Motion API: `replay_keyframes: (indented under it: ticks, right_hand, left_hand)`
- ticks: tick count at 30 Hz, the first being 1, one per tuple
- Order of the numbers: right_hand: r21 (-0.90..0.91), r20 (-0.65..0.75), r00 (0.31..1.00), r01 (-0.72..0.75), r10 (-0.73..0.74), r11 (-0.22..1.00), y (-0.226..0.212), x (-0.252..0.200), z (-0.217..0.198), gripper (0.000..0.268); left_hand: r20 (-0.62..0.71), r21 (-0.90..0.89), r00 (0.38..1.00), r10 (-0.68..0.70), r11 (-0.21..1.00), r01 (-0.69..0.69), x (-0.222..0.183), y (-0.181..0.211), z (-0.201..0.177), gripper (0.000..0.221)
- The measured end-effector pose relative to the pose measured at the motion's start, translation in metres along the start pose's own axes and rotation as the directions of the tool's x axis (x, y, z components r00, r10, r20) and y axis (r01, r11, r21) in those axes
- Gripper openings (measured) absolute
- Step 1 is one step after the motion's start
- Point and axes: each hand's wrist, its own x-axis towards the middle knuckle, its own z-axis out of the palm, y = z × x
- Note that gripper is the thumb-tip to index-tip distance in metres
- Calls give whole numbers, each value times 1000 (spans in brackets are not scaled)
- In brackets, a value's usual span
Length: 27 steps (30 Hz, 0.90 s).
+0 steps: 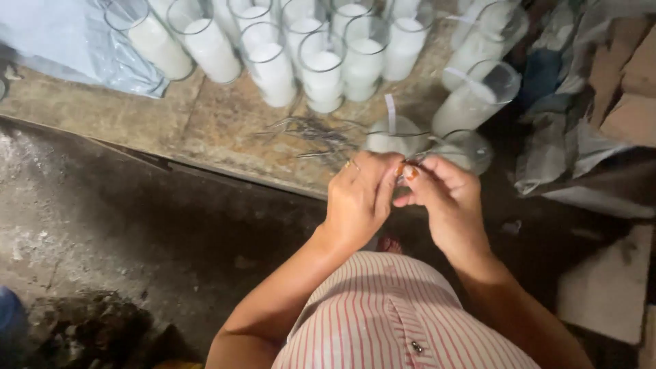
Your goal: Centering and securing wicks in glass jars filled with liquid wax using metal wick holders.
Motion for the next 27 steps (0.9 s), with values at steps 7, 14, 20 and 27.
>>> replay_keyframes:
  ticks: [7,14,20,27]
  right_hand:
    - [-17,-24,994,111,-111,994,-18,22,-110,13]
    - [-203,-25,974,214,-224,956,-27,65,-190,16]
    - [-471,375,860,497,-345,728,-57,56,-152,5]
    - [-483,701,518,850,-490,208,-43,99,-135,12]
  left_hand:
    - [-42,242,997,72,968,-59,-3,33,43,11]
    - [80,-318,813,-577,758,569,-17,45,65,25]
    - [80,-401,759,-647,676,619,-24,42,85,32]
    - [102,-559,657,-747,503,659,-23,6,102,24]
